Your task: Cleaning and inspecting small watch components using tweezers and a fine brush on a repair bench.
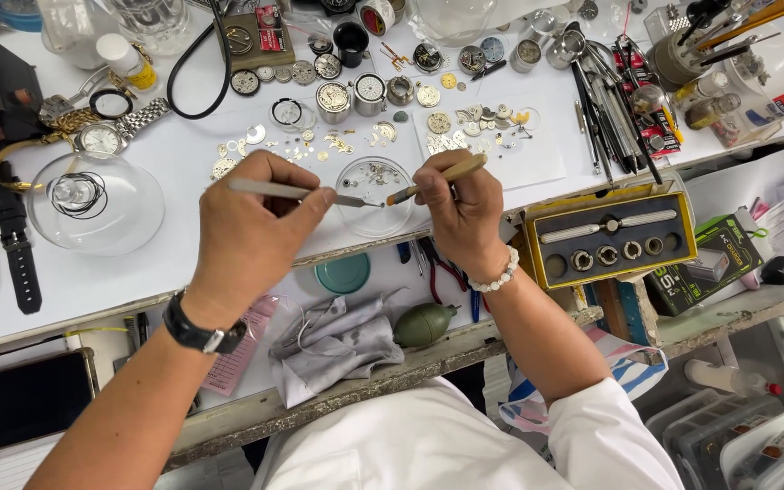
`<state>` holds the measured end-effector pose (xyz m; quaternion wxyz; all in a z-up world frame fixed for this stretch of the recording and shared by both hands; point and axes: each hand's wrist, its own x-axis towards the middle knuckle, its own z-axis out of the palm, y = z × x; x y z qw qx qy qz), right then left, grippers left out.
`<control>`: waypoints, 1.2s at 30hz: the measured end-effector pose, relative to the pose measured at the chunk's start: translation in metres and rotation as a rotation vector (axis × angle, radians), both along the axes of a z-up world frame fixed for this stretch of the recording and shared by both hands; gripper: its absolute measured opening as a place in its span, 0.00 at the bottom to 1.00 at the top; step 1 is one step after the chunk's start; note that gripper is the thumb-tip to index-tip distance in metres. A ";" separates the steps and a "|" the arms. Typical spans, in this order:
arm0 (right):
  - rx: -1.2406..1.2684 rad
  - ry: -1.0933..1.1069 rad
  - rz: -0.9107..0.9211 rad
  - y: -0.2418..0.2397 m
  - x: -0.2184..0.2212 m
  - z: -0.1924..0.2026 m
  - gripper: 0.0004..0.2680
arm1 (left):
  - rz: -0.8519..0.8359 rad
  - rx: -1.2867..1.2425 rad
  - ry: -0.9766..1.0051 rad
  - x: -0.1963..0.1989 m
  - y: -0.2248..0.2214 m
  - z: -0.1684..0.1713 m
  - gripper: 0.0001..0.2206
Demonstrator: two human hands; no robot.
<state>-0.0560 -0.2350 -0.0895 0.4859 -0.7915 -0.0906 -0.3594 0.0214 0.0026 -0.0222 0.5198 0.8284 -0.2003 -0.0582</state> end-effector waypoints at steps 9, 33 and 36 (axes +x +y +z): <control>-0.039 -0.063 -0.101 0.002 0.004 -0.003 0.07 | 0.026 -0.033 0.156 0.005 -0.006 0.002 0.09; -0.055 -0.118 -0.033 0.000 0.009 -0.001 0.05 | -0.391 -0.113 -1.007 -0.014 0.009 -0.021 0.04; -0.048 -0.094 -0.043 0.002 0.008 0.005 0.05 | -0.395 -0.094 -1.071 -0.016 0.008 -0.021 0.06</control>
